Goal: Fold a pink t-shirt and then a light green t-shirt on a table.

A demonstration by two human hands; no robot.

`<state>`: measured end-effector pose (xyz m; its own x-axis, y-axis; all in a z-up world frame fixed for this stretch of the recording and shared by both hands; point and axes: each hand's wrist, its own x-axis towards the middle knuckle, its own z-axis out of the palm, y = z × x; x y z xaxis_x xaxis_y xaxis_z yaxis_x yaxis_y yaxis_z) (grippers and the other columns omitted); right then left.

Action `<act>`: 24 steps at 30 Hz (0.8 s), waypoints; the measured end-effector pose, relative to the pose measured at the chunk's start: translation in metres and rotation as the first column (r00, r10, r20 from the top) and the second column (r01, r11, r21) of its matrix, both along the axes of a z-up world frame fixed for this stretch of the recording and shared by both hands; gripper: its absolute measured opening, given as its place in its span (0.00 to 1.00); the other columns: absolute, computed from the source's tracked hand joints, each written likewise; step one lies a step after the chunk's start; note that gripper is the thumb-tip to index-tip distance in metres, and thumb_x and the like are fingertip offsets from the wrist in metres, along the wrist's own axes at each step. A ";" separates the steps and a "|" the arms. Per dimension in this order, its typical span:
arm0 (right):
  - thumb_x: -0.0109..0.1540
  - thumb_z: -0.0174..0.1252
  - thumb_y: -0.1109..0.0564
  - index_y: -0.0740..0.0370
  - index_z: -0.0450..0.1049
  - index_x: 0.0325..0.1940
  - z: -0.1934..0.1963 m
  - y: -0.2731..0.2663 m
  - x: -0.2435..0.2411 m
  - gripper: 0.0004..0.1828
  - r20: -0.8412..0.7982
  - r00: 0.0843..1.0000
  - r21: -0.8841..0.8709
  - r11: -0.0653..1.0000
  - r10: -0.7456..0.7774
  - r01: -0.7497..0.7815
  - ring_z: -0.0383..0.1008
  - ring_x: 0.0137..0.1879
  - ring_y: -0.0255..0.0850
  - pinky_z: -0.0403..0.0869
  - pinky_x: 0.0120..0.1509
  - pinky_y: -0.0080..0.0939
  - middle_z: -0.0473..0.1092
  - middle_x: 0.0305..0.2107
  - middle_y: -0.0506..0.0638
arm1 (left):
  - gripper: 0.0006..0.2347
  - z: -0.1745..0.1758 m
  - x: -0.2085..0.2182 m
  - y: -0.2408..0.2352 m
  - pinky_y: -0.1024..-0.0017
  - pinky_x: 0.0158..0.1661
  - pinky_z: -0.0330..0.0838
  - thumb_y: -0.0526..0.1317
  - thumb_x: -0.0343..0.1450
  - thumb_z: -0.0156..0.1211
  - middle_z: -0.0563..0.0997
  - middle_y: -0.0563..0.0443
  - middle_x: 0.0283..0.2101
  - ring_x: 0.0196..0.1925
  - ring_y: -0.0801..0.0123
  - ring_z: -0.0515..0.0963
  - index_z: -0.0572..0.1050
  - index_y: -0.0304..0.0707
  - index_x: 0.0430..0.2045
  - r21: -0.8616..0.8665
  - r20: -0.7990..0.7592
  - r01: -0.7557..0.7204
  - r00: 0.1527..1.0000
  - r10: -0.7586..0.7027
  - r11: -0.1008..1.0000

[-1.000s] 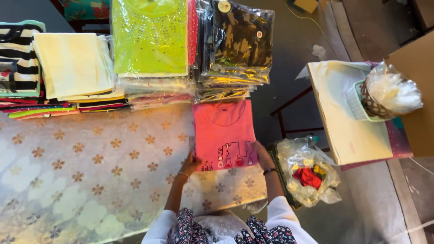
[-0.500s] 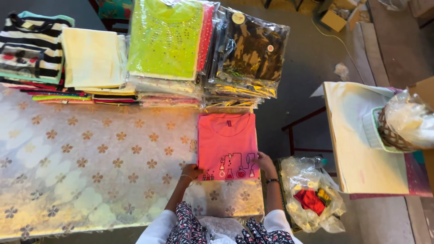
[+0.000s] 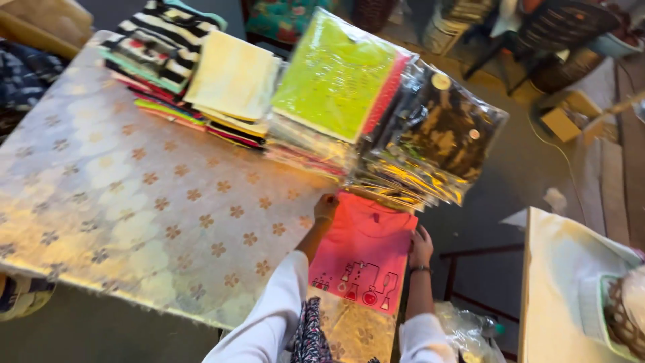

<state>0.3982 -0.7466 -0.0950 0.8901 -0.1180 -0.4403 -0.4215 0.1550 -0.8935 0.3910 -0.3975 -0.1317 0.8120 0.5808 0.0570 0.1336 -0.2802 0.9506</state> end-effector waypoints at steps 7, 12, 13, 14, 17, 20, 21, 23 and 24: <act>0.71 0.50 0.36 0.61 0.61 0.77 -0.022 0.023 -0.187 0.36 0.178 0.979 -0.820 0.536 -0.099 0.203 0.74 0.59 0.59 0.71 0.64 0.58 0.74 0.54 0.63 | 0.18 0.072 -0.221 0.083 0.44 0.57 0.64 0.42 0.70 0.58 0.70 0.48 0.63 0.65 0.50 0.66 0.72 0.50 0.56 0.612 -0.236 0.303 0.952 -0.197 0.731; 0.67 0.55 0.36 0.55 0.53 0.82 0.010 0.093 -0.279 0.43 0.100 0.925 -0.990 0.052 -0.367 0.128 0.54 0.75 0.69 0.62 0.59 0.81 0.47 0.77 0.69 | 0.29 0.117 -0.336 0.189 0.27 0.60 0.49 0.52 0.69 0.58 0.52 0.50 0.74 0.75 0.45 0.49 0.59 0.60 0.68 0.598 -0.565 0.607 0.782 -0.263 0.523; 0.68 0.53 0.35 0.54 0.52 0.82 0.025 0.121 -0.292 0.43 0.106 0.943 -0.989 0.069 -0.315 0.134 0.52 0.76 0.69 0.61 0.60 0.81 0.45 0.77 0.68 | 0.30 0.118 -0.348 0.216 0.27 0.61 0.47 0.53 0.71 0.56 0.47 0.50 0.76 0.76 0.43 0.45 0.55 0.61 0.70 0.547 -0.651 0.620 0.738 -0.180 0.562; 0.68 0.52 0.35 0.53 0.51 0.82 0.037 0.156 -0.303 0.43 0.111 0.958 -0.987 0.087 -0.263 0.138 0.50 0.77 0.69 0.60 0.61 0.81 0.44 0.77 0.68 | 0.30 0.118 -0.362 0.243 0.27 0.63 0.44 0.54 0.73 0.54 0.43 0.50 0.78 0.77 0.42 0.41 0.51 0.63 0.72 0.496 -0.730 0.625 0.676 -0.100 0.603; 0.68 0.49 0.33 0.50 0.47 0.83 0.100 0.271 -0.327 0.44 0.126 0.985 -0.977 0.160 -0.118 0.144 0.44 0.80 0.69 0.59 0.63 0.81 0.39 0.78 0.67 | 0.30 0.149 -0.396 0.316 0.31 0.65 0.46 0.53 0.74 0.51 0.41 0.50 0.79 0.79 0.41 0.41 0.51 0.64 0.73 0.436 -0.798 0.551 0.602 0.023 0.711; 0.69 0.45 0.30 0.47 0.43 0.84 0.053 0.375 -0.316 0.44 0.170 0.985 -0.958 0.240 0.026 0.159 0.39 0.83 0.69 0.57 0.65 0.81 0.34 0.79 0.65 | 0.29 0.138 -0.441 0.377 0.31 0.65 0.43 0.55 0.74 0.49 0.41 0.53 0.79 0.79 0.43 0.40 0.50 0.65 0.73 0.445 -0.774 0.471 0.630 0.063 0.762; 0.69 0.45 0.30 0.47 0.43 0.84 -0.013 0.378 -0.342 0.44 0.171 0.985 -0.957 0.244 0.036 0.157 0.39 0.83 0.69 0.57 0.65 0.81 0.34 0.79 0.65 | 0.29 0.135 -0.453 0.391 0.31 0.65 0.43 0.55 0.74 0.49 0.41 0.53 0.79 0.79 0.43 0.40 0.50 0.65 0.73 0.446 -0.774 0.462 0.629 0.071 0.766; 0.73 0.40 0.37 0.50 0.46 0.87 -0.142 0.411 -0.310 0.40 0.261 0.943 -0.965 0.018 0.205 0.263 0.41 0.82 0.68 0.52 0.76 0.84 0.37 0.82 0.63 | 0.30 0.130 -0.481 0.414 0.31 0.65 0.44 0.57 0.73 0.49 0.42 0.53 0.78 0.79 0.49 0.42 0.50 0.64 0.73 0.530 -0.721 0.540 0.693 0.013 0.654; 0.73 0.40 0.37 0.50 0.46 0.87 -0.095 0.435 -0.330 0.40 0.256 0.942 -0.966 0.020 0.216 0.258 0.41 0.82 0.68 0.52 0.76 0.84 0.37 0.82 0.63 | 0.30 0.126 -0.491 0.417 0.31 0.65 0.44 0.57 0.73 0.49 0.42 0.53 0.78 0.79 0.49 0.42 0.50 0.64 0.73 0.527 -0.724 0.534 0.689 0.020 0.661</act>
